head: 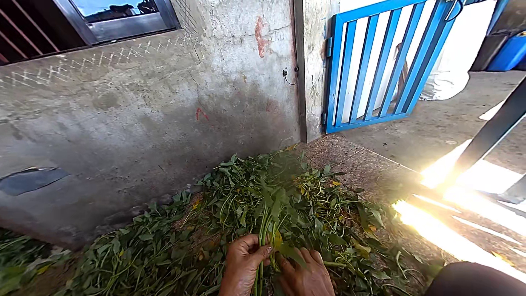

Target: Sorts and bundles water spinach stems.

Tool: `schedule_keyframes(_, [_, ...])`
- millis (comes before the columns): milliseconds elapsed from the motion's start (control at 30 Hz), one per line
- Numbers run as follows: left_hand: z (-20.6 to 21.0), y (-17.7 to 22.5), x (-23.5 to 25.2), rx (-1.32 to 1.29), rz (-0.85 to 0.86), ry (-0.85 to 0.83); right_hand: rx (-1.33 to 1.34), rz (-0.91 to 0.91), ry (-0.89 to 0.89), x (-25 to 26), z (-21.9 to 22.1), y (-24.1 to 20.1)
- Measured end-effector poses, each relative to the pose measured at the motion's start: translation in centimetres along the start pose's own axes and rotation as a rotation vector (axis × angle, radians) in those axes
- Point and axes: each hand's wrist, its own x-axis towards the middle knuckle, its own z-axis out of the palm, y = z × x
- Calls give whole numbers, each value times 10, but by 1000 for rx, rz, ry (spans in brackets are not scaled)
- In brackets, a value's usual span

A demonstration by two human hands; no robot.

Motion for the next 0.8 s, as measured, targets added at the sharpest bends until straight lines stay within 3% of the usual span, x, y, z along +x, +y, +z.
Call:
schedule_keyframes(100, [1,-2,0,29,-3,-50,504,231,-477,18,-26,0])
schedule_keyframes(133, [2,-4,0,39,9,-62,718,310,-473,22,-25,2])
schedule_keyframes(233, [0,-6,2,29,50,-53,1496,595,-240,30,-20,-6])
schedule_keyframes(333, [-1,-4,2,-27,84,-16,1811,790,-49,34,-16,-15])
schedule_keyframes(467, [3,-6,3,-24,125,90,1562,730,206,30,-5,-28])
schedule_keyframes(633, [7,-6,8,12,129,282,370,-90,385,18,10,-20])
schedule_keyframes(700, [1,-2,13,-2,145,371,200,-232,330,5,11,-16])
schedule_keyframes(800, [-8,6,17,-54,173,487,137,-241,112,-29,12,-7])
